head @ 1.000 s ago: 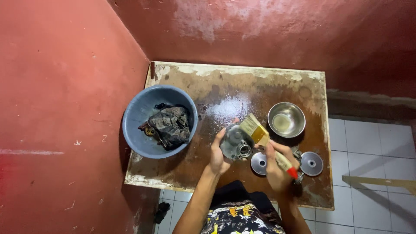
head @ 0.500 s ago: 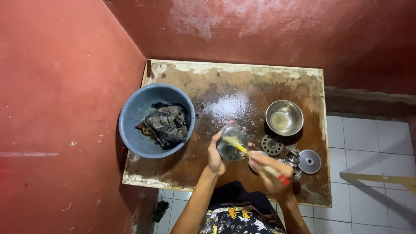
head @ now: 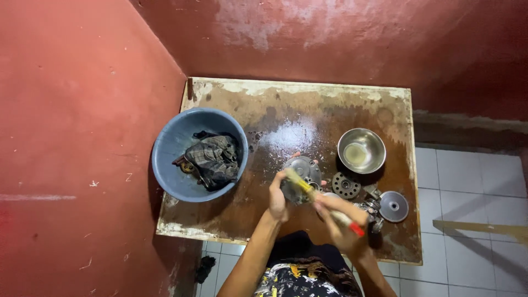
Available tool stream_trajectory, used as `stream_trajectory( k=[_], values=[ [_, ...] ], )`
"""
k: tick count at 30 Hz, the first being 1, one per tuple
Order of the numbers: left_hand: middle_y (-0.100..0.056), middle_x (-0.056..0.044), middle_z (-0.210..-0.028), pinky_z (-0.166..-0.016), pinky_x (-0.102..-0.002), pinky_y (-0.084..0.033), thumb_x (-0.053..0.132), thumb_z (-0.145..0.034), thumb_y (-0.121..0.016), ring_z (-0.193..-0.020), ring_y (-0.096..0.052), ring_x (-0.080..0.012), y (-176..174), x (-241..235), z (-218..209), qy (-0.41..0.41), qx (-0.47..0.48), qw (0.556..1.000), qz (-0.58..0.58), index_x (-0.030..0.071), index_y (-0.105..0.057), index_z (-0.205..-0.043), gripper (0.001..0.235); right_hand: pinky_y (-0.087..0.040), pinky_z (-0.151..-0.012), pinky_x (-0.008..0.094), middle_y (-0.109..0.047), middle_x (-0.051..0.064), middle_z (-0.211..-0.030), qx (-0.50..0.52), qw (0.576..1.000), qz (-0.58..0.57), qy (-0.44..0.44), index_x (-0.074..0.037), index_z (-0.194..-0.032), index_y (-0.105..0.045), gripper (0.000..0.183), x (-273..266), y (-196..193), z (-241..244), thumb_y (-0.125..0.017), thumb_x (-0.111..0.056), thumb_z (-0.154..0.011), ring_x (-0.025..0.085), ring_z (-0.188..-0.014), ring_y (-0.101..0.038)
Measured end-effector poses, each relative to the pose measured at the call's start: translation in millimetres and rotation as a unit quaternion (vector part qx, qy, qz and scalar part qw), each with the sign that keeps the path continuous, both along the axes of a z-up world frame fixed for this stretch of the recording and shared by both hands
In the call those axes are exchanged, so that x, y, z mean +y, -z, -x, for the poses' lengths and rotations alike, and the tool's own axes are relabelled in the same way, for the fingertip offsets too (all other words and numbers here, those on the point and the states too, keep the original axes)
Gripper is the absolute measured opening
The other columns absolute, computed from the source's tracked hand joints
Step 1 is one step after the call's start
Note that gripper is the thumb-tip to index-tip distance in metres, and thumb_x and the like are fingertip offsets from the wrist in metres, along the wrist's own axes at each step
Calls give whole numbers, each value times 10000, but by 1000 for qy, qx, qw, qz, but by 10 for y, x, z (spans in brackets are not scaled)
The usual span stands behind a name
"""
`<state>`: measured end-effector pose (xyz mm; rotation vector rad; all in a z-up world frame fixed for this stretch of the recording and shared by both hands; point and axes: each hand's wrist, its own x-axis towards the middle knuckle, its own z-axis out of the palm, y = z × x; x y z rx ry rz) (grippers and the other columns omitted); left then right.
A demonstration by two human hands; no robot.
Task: Cleaning internal motorcycle engine and carburetor components with a brush and solvent.
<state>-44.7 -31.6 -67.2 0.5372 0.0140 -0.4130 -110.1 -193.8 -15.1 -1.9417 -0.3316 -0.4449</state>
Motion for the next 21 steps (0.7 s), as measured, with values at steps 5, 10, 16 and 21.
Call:
stream_trajectory(
  k=[5, 10, 16, 21],
  values=[
    [-609, -208, -1369, -842, -509, -582, 481, -1008, -436, -1077, -698, -354, 126, 10, 10, -16, 29, 999, -36, 141, -347, -1609, 696, -633, -759, 264, -802, 160, -1028, 116, 987, -90, 61, 17, -1092, -761, 172, -31, 119, -105, -723, 17, -924, 196, -882, -778],
    [-607, -168, -1438, -1048, -501, -558, 516, -1010, -448, -1221, -654, -292, 150, -16, -39, -44, 17, 997, -62, 132, -357, -1599, 709, -589, -950, 333, -746, 206, -1141, -50, 998, 39, 28, 27, -1132, -711, 218, 43, -62, -41, -693, -2, -917, 257, -1072, -741],
    [-564, -137, -1511, -1181, -455, -483, 457, -1111, -476, -1390, -543, -282, 365, -15, 29, -77, 17, 997, 8, 70, -382, -1648, 669, -606, -792, 299, -790, 186, -1034, 158, 973, -82, 144, 26, -1114, -744, 172, 49, -227, -70, -712, 51, -947, 233, -894, -755],
    [-579, -183, -1436, -970, -546, -513, 571, -1057, -408, -1116, -645, -390, 89, -7, -18, -29, -24, 999, 33, 149, -389, -1554, 652, -610, -956, 343, -750, 204, -1127, -39, 997, 9, -65, 20, -1104, -730, 219, 63, -11, -19, -733, 46, -886, 248, -1065, -753]
  ],
)
